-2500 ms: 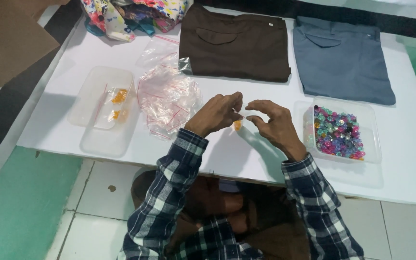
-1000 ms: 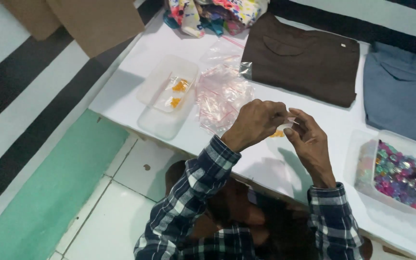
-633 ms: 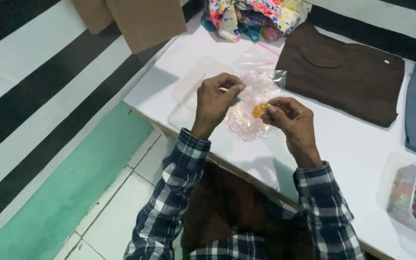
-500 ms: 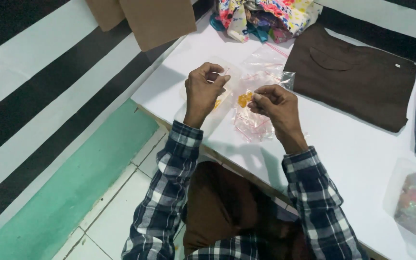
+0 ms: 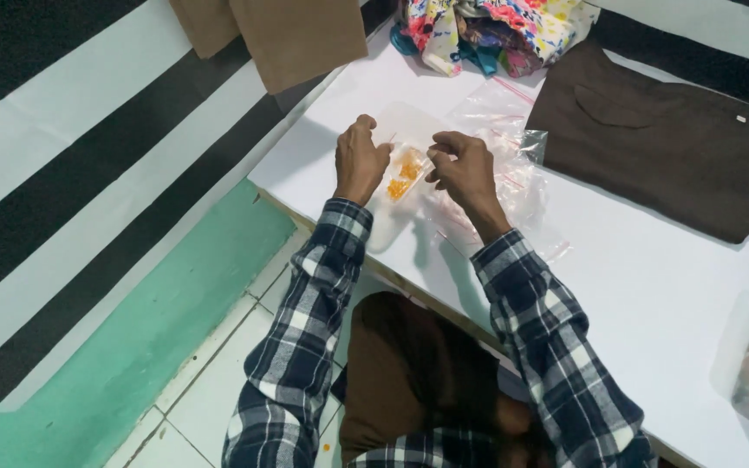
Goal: Picking up small buttons from a container and placing them into small plastic bags.
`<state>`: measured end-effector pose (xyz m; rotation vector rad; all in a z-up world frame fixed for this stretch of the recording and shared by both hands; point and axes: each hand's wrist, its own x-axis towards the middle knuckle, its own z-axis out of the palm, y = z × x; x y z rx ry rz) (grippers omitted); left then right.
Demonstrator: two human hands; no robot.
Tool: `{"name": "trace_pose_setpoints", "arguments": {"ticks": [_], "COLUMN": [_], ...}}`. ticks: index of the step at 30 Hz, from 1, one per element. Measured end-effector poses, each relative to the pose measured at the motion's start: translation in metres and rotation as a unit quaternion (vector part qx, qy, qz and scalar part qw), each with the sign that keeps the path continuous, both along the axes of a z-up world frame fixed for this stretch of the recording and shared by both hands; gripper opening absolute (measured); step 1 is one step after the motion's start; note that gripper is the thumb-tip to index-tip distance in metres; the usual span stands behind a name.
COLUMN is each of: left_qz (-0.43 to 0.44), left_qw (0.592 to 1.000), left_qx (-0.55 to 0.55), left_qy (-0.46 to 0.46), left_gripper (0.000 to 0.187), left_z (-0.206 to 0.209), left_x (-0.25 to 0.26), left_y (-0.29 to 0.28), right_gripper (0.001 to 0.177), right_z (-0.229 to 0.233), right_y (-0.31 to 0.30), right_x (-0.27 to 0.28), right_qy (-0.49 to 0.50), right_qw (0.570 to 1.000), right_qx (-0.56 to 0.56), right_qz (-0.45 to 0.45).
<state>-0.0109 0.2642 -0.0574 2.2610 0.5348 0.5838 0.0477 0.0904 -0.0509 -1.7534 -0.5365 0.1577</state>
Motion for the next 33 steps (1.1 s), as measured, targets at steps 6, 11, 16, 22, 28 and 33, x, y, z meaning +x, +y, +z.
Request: {"name": "trace_pose_setpoints", "arguments": {"ticks": [6, 11, 16, 22, 28, 33], "left_qz": [-0.096, -0.185, -0.200, -0.164, -0.193, -0.178], "left_qw": [0.983, 0.966, 0.944, 0.939, 0.945, 0.978], "left_qx": [0.156, 0.089, 0.088, 0.132, 0.076, 0.108], "left_qy": [0.026, 0.159, 0.247, 0.273, 0.254, 0.032], "left_gripper": [0.034, 0.028, 0.040, 0.039, 0.040, 0.026], "left_z": [-0.046, -0.028, -0.026, -0.057, -0.013, -0.014], "left_x": [0.018, 0.010, 0.014, 0.035, 0.010, 0.014], "left_y": [-0.006, -0.001, -0.002, 0.008, -0.006, -0.017], "right_gripper": [0.025, 0.023, 0.025, 0.030, 0.032, 0.033], "right_z": [-0.051, -0.022, -0.004, -0.015, -0.002, -0.021], "right_y": [0.000, -0.009, -0.013, -0.008, -0.018, -0.042], "right_x": [0.014, -0.003, -0.018, -0.013, -0.023, -0.017], "right_qy": [-0.216, -0.293, -0.290, -0.276, -0.264, -0.304], "right_qw": [0.967, 0.928, 0.923, 0.916, 0.916, 0.934], "right_qx": [-0.134, -0.223, -0.242, -0.287, -0.297, -0.185], "right_qz": [0.001, 0.054, 0.073, 0.052, 0.054, 0.012]}}
